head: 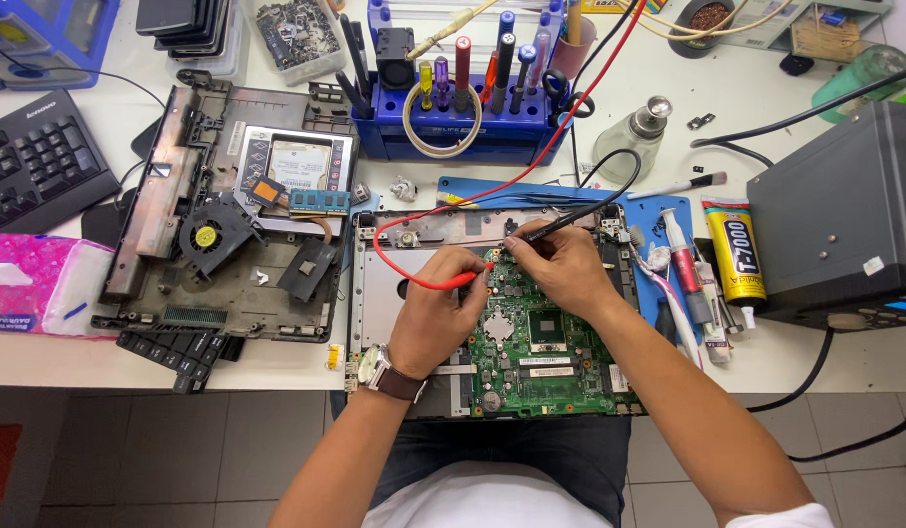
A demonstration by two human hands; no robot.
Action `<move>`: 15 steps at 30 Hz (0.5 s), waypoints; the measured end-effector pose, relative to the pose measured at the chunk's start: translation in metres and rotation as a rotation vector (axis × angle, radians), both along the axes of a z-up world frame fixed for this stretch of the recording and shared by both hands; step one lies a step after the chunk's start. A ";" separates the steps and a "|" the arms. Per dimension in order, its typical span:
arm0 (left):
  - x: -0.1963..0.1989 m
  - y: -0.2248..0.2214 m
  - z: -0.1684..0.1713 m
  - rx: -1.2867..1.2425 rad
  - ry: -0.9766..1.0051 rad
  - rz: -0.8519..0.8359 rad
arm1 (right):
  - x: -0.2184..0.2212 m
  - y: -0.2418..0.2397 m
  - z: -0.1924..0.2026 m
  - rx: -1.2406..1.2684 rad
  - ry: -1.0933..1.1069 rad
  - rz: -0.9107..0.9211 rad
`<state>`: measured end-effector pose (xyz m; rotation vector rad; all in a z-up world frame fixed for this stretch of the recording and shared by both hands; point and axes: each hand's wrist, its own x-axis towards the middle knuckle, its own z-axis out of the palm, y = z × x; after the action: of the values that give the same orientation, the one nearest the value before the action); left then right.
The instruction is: The person cleans a RAM module with an eraser, then brushes the laptop motherboard with a toothbrush. They connect multimeter probes to test points on the motherboard.
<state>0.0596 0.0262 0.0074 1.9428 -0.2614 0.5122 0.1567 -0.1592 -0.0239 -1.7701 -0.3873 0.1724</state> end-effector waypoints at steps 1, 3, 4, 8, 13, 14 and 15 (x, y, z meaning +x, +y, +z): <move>0.000 -0.001 0.000 0.000 0.000 0.003 | 0.000 -0.001 0.000 0.000 0.000 0.003; 0.000 -0.001 -0.001 0.009 0.000 0.004 | 0.000 -0.001 0.000 -0.014 -0.004 0.003; 0.000 0.000 -0.002 0.010 0.001 0.010 | 0.000 0.000 0.000 -0.013 -0.003 0.009; 0.001 0.000 -0.004 0.019 -0.030 0.001 | 0.002 -0.002 -0.003 -0.047 -0.020 0.024; 0.002 0.001 -0.014 0.005 -0.047 0.003 | 0.003 -0.001 -0.004 -0.081 -0.019 0.019; 0.003 0.001 -0.014 0.007 -0.041 -0.003 | 0.003 -0.001 -0.002 -0.080 -0.020 0.016; 0.002 0.001 -0.014 0.010 -0.033 -0.007 | 0.003 0.000 -0.002 -0.077 -0.019 0.015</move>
<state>0.0621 0.0274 -0.0068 1.9438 -0.2928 0.5398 0.1594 -0.1594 -0.0256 -1.8462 -0.4127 0.1831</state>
